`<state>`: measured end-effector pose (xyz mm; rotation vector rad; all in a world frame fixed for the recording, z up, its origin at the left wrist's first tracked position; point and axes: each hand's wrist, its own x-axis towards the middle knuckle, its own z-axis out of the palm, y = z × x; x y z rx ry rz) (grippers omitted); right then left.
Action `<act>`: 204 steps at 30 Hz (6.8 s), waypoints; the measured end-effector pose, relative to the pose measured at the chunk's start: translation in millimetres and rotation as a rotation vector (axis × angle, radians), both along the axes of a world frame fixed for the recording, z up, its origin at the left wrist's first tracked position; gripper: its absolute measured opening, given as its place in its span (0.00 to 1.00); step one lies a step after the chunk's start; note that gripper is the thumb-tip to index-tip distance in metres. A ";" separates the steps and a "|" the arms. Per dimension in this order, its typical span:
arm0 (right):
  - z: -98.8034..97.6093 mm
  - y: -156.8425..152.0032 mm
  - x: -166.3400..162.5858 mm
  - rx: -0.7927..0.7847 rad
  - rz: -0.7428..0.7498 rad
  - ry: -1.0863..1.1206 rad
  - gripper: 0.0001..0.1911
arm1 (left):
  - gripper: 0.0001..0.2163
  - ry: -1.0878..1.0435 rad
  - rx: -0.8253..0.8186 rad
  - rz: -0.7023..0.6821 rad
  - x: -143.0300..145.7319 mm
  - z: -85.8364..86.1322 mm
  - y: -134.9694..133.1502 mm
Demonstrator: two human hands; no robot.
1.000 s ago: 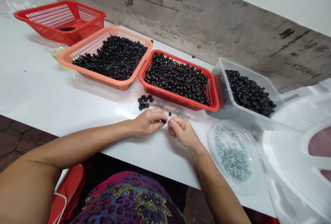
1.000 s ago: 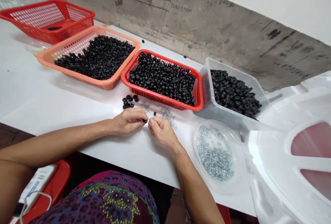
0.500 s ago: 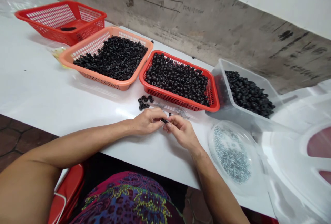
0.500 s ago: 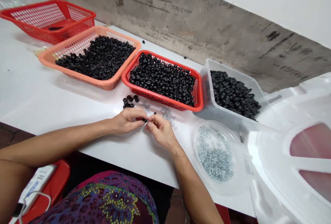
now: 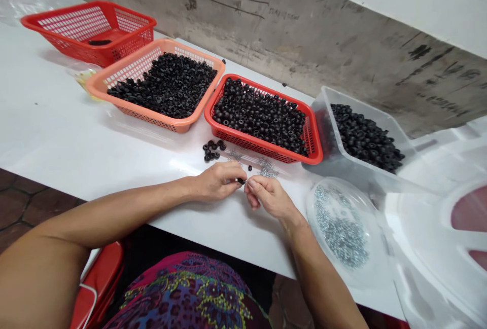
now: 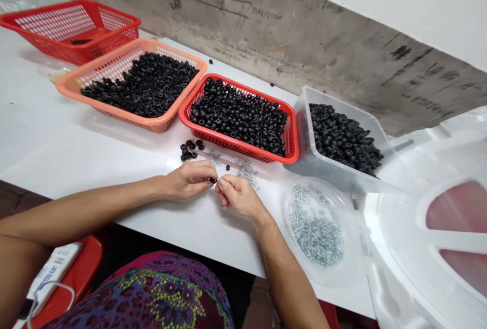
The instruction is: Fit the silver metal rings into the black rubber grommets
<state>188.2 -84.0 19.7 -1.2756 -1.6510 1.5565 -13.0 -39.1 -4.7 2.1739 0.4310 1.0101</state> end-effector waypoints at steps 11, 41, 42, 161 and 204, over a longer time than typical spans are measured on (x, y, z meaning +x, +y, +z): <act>-1.4 2.1 -6.1 0.130 -0.181 0.024 0.11 | 0.07 0.004 -0.114 0.078 0.5 1.4 -1.6; -7.9 2.7 -8.2 0.056 -0.252 0.164 0.15 | 0.06 -0.038 -0.502 0.030 5.3 10.6 -3.8; -7.4 2.3 -8.6 0.057 -0.253 0.156 0.15 | 0.05 -0.030 -0.489 0.051 5.1 9.6 -3.4; -5.7 -1.9 -3.7 0.461 -0.262 -0.147 0.03 | 0.05 -0.139 -0.760 0.115 -3.0 6.2 7.7; -34.0 26.9 12.3 0.988 -0.133 -0.890 0.11 | 0.07 -0.121 -0.800 0.074 -1.2 5.0 5.5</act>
